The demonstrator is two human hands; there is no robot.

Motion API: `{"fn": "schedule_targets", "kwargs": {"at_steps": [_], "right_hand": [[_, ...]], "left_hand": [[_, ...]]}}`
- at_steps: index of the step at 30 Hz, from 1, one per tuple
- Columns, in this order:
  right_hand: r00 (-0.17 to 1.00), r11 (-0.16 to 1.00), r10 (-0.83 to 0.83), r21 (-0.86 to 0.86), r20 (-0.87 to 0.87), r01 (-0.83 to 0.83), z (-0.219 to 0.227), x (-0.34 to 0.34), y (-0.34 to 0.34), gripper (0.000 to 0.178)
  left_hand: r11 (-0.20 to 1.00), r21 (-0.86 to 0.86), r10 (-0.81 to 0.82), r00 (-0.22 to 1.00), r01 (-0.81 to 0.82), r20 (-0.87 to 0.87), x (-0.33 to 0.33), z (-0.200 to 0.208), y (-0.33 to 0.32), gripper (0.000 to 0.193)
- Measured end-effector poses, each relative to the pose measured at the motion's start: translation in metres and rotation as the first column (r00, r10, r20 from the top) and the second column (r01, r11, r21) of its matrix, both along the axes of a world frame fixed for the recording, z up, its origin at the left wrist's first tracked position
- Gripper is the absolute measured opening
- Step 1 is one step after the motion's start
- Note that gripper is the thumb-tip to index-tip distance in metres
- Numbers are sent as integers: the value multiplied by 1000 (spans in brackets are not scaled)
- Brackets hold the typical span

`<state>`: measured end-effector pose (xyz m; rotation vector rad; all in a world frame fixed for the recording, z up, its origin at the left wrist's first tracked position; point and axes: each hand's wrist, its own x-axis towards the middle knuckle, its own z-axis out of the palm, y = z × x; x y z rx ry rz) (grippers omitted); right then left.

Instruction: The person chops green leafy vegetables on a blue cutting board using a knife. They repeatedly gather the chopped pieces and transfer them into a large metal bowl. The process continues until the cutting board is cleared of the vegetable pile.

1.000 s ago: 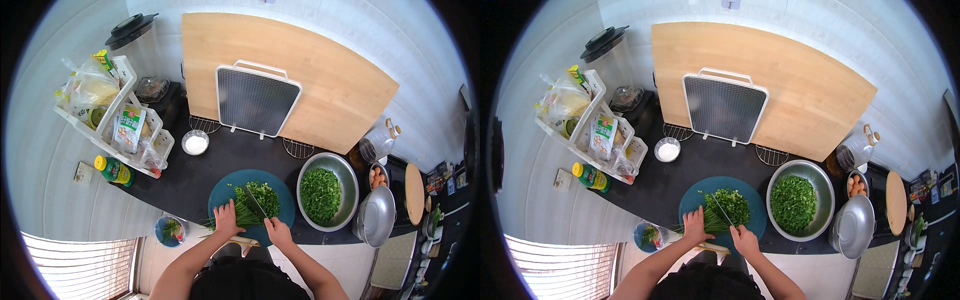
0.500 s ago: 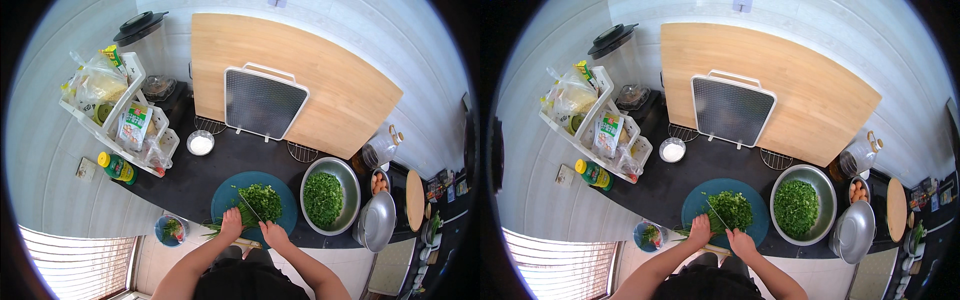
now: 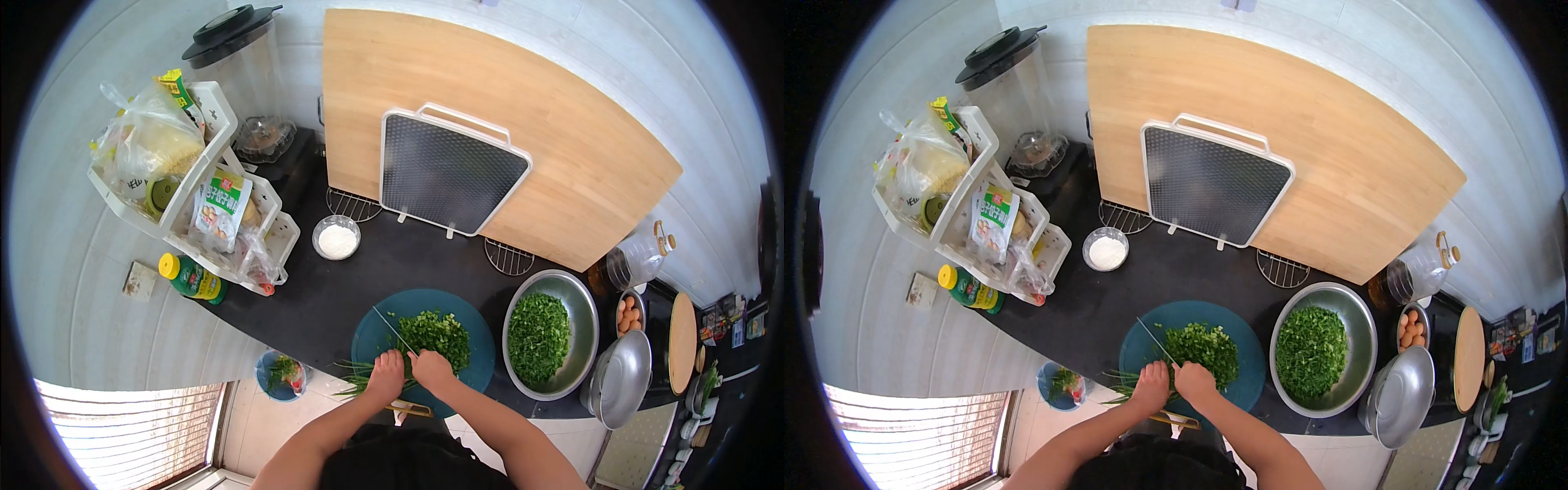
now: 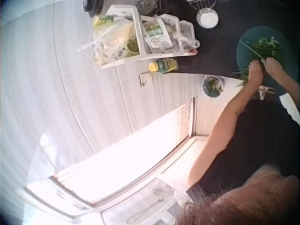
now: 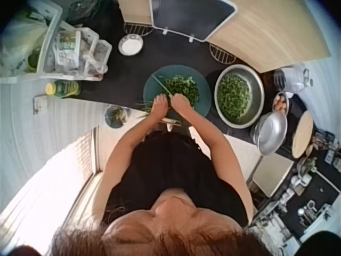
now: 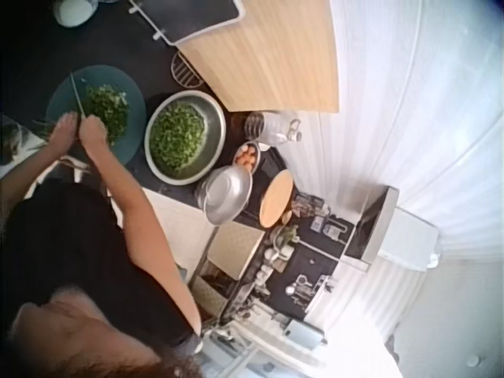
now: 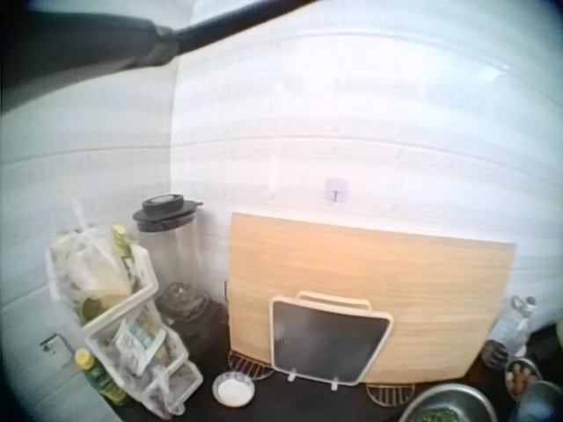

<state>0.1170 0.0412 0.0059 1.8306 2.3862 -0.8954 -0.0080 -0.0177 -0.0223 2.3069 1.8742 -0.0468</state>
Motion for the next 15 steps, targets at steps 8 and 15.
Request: {"fn": "schedule_targets", "kwargs": {"at_steps": [8, 15], "right_hand": [[991, 988, -121, 91, -58, 126, -5, -1, -3, 48], [999, 999, -44, 29, 22, 43, 0, 11, -8, 42]], "left_hand": [[1000, 7, 0, 999, 0, 43, -3, 3, 0, 73], [1000, -27, -1, 998, 3, 56, -3, 6, 3, 74]]}}
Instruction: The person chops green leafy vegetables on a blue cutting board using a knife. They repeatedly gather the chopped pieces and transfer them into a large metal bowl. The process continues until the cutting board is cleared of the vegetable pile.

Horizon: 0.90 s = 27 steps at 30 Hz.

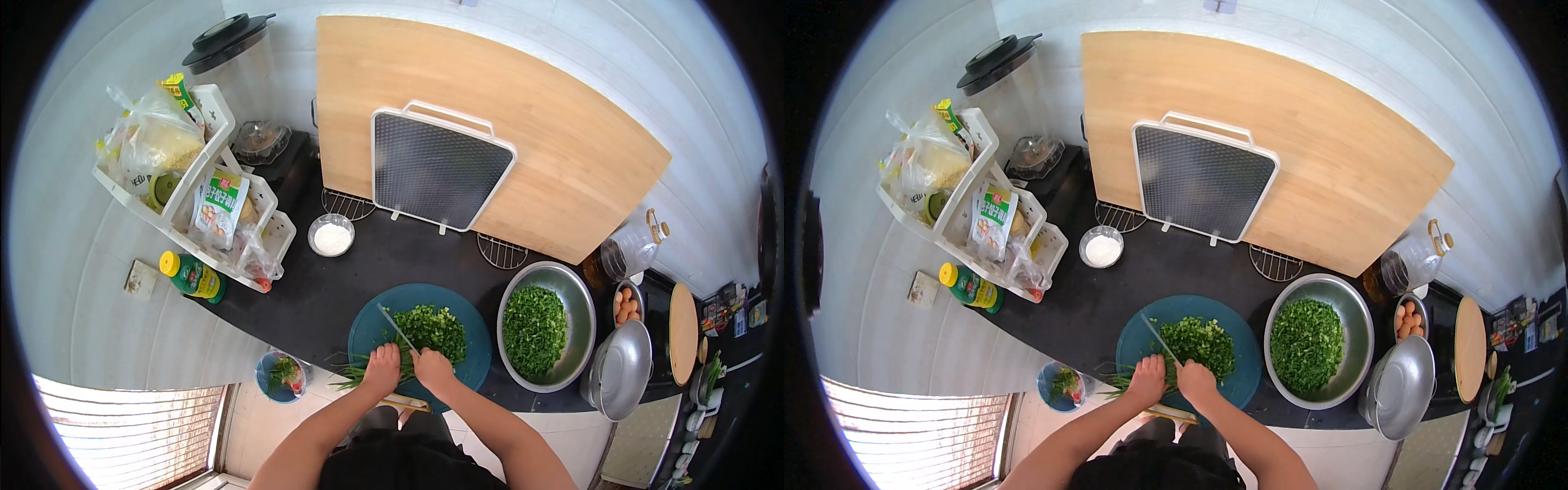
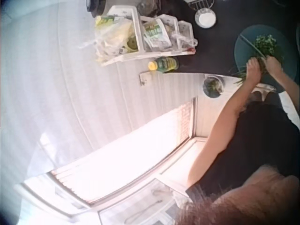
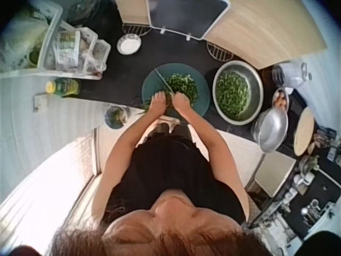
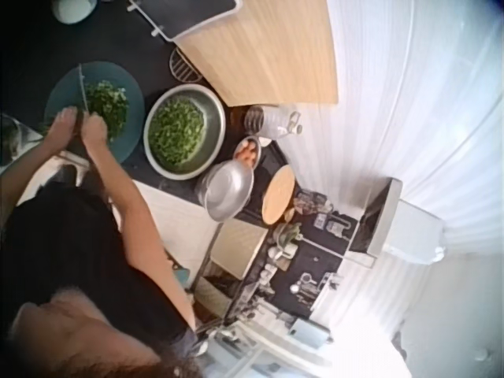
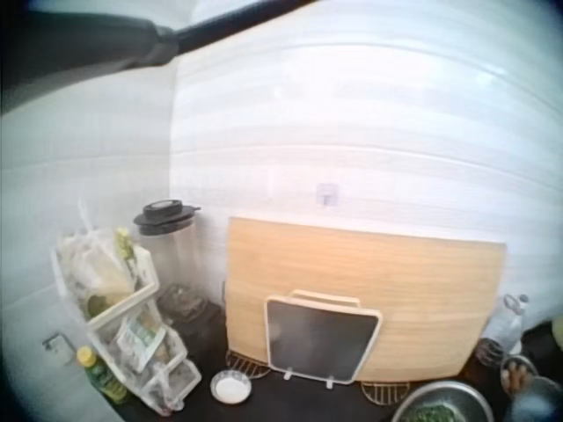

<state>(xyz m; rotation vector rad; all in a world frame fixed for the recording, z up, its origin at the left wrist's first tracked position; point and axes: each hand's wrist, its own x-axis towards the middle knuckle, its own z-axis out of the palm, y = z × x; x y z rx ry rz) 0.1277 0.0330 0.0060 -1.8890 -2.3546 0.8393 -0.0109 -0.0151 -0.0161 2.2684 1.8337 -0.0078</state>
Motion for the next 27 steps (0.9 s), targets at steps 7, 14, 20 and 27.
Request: {"fn": "schedule_targets", "kwargs": {"at_steps": [7, 14, 20, 27], "right_hand": [[996, 991, 2, 131, -89, 10, -18, -25, 15, 40], [941, 970, -235, 5, -243, 243, 32, 23, 17, 43], [925, 953, -303, -67, -230, 295, 72, 55, -23, 41], [951, 956, -289, -96, -114, 279, 39, 57, -62, 44]], "left_hand": [[997, 34, -74, 997, 74, -12, 0, -4, -2, 76], [999, -38, 38, 999, -38, 18, 7, -3, -6, 81], [990, -57, 129, 991, -126, 46, 10, 3, -5, 85], [988, -90, 130, 991, -127, 39, 12, 0, -1, 80]]}}
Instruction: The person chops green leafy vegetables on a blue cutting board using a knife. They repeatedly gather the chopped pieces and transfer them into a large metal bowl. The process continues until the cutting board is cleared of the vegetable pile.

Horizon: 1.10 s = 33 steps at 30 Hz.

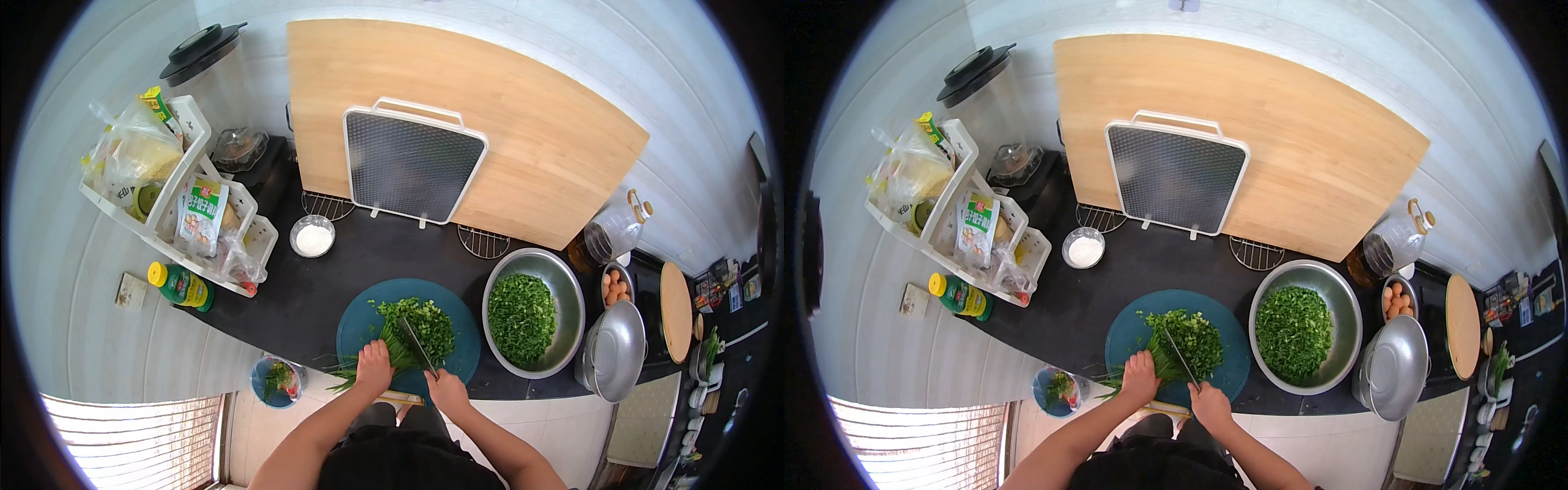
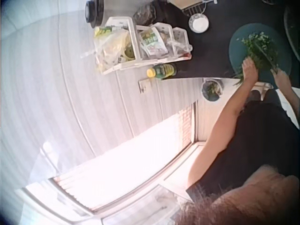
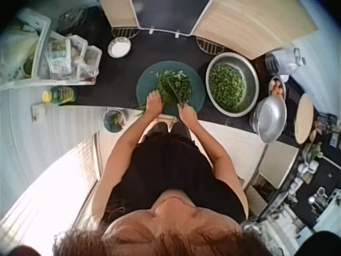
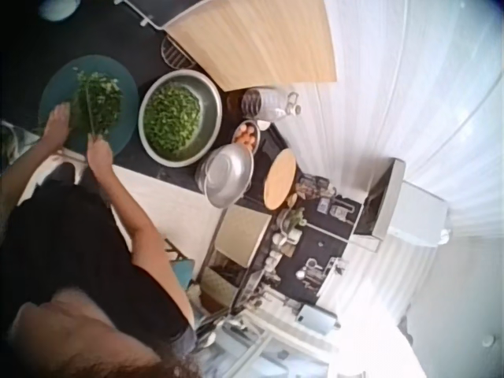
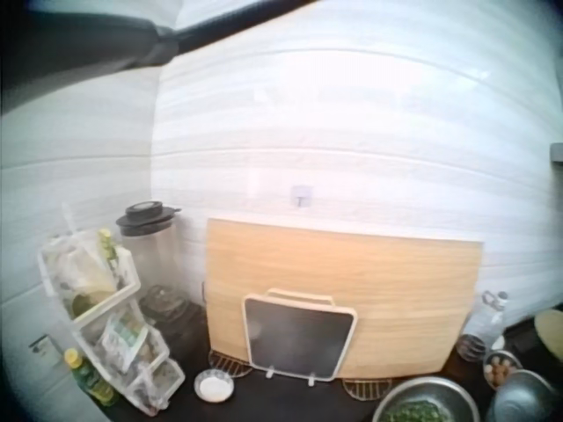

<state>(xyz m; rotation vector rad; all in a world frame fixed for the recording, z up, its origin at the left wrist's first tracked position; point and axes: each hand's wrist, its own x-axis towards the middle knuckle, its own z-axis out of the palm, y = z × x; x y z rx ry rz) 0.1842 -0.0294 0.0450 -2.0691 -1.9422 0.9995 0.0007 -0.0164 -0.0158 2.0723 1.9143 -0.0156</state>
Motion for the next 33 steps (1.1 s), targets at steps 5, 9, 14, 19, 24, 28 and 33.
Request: {"fn": "schedule_targets", "kwargs": {"at_steps": [5, 9, 14, 19, 24, 28, 33], "right_hand": [[994, 994, 113, -11, 10, -113, -33, -4, 7, 40], [989, 991, 137, -21, 57, -136, -47, -18, 21, 37], [997, 997, 55, 42, 59, -57, -40, -40, 26, 35], [986, 991, -76, 97, -148, 91, -27, -16, 30, 37], [989, 995, -63, 73, -131, 73, 2, 6, 6, 38], [996, 998, -55, -9, -67, 55, -7, 9, -12, 39], [999, 995, -2, -99, -32, -1, -27, -4, -9, 39]], "left_hand": [[999, 7, -31, 998, 31, -50, 4, -5, -2, 79], [999, 17, -42, 998, 43, -56, 3, -8, -3, 79], [999, 14, -32, 997, 33, -67, 2, -6, -3, 79], [999, 53, 9, 997, -5, -71, 5, -3, -2, 77], [999, -5, 37, 996, -38, -81, 8, -8, -2, 77], [998, -47, 43, 997, -47, -71, 10, -3, -1, 77], [999, 10, 38, 994, -37, -104, 12, -13, -4, 73]]}}
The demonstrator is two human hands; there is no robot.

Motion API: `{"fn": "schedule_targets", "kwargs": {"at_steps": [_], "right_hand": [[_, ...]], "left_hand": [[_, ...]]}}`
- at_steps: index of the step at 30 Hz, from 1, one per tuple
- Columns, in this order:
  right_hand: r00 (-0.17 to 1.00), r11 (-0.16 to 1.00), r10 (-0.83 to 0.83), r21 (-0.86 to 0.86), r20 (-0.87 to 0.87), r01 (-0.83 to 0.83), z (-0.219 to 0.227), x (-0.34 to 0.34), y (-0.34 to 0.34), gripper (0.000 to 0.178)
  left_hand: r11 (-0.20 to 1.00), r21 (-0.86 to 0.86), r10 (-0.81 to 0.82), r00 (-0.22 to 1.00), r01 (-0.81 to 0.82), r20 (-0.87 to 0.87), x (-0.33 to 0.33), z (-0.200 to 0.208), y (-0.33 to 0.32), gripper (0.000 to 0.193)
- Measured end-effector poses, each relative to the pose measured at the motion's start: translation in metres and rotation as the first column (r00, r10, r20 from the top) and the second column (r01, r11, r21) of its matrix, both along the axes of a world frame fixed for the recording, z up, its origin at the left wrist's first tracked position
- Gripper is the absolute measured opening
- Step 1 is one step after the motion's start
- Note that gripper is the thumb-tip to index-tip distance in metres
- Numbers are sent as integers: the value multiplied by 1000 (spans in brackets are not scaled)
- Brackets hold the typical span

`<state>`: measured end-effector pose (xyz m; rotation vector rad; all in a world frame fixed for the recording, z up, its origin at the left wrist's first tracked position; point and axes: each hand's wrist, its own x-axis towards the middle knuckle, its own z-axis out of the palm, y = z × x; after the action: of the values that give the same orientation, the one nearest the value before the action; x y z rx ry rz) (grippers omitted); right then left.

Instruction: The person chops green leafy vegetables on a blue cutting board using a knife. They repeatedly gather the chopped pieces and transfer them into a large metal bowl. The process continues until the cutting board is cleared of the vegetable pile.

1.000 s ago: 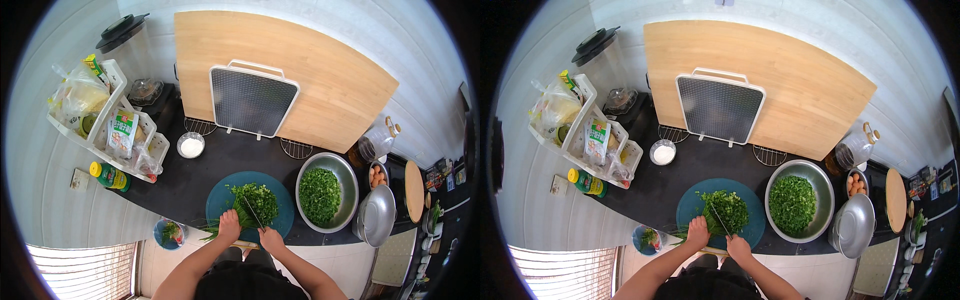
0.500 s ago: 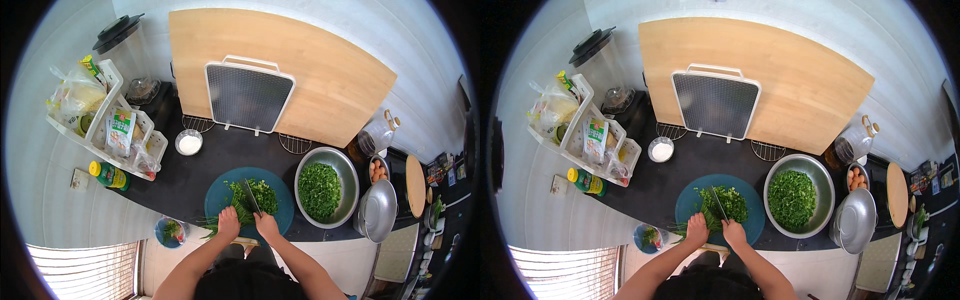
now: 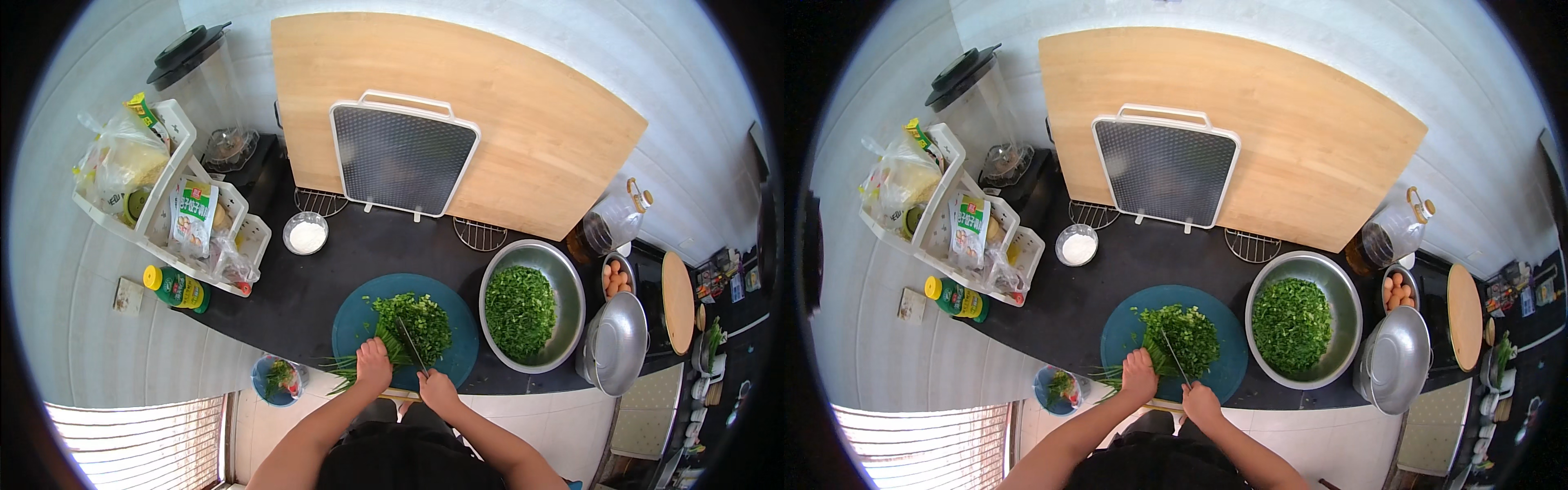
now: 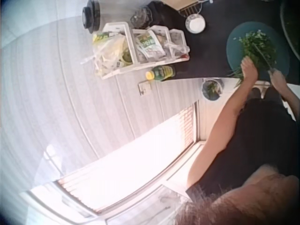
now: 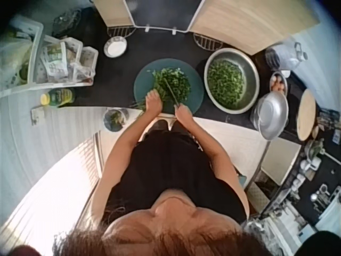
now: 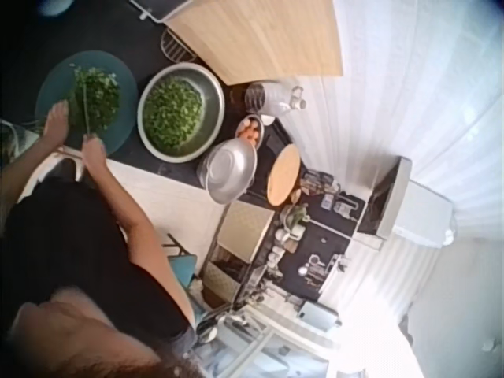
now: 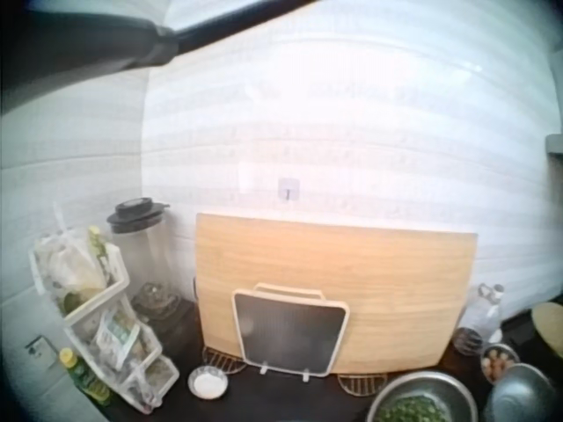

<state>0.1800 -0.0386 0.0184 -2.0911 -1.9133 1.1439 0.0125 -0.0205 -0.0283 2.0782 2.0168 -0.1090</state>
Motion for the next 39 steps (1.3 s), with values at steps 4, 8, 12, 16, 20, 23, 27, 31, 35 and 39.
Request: {"fn": "schedule_targets", "kwargs": {"at_steps": [4, 8, 12, 16, 20, 23, 27, 31, 35, 39], "right_hand": [[984, 985, 171, 10, 52, -172, -57, -1, 13, 36], [997, 999, 17, 28, 77, -19, -15, -37, 38, 34], [983, 987, -145, 53, -114, 151, -12, -24, 51, 38], [989, 989, -88, 111, -121, 102, -5, -4, 43, 34], [993, 982, 114, 152, 20, -116, 30, -1, 55, 41], [944, 935, 298, 155, 141, -319, 35, -8, 70, 49], [890, 893, 407, 117, 205, -435, 21, -25, 83, 57], [847, 864, 486, 28, 215, -503, -2, -33, 95, 55], [866, 876, 438, 104, 243, -472, -17, -57, 88, 47], [888, 861, 400, 240, 225, -448, -16, -71, 87, 43]], "left_hand": [[999, -27, -28, 999, 29, 21, 1, 5, 1, 73], [1000, -17, -8, 998, 9, 58, -2, 2, -1, 75], [999, 10, -45, 991, 44, 130, -11, 8, 2, 78], [996, 44, -78, 988, 73, 130, -16, 9, 1, 80], [995, 55, -88, 987, 82, 133, -17, 8, 4, 80], [993, 24, -117, 983, 114, 144, -20, 8, 6, 78], [989, 62, -143, 979, 135, 143, -21, 7, 6, 74], [988, 58, -152, 978, 145, 145, -21, 5, 4, 72], [988, 87, -136, 979, 124, 150, -20, -3, 2, 74], [990, 75, -130, 977, 119, 171, -21, 0, 2, 76]]}}
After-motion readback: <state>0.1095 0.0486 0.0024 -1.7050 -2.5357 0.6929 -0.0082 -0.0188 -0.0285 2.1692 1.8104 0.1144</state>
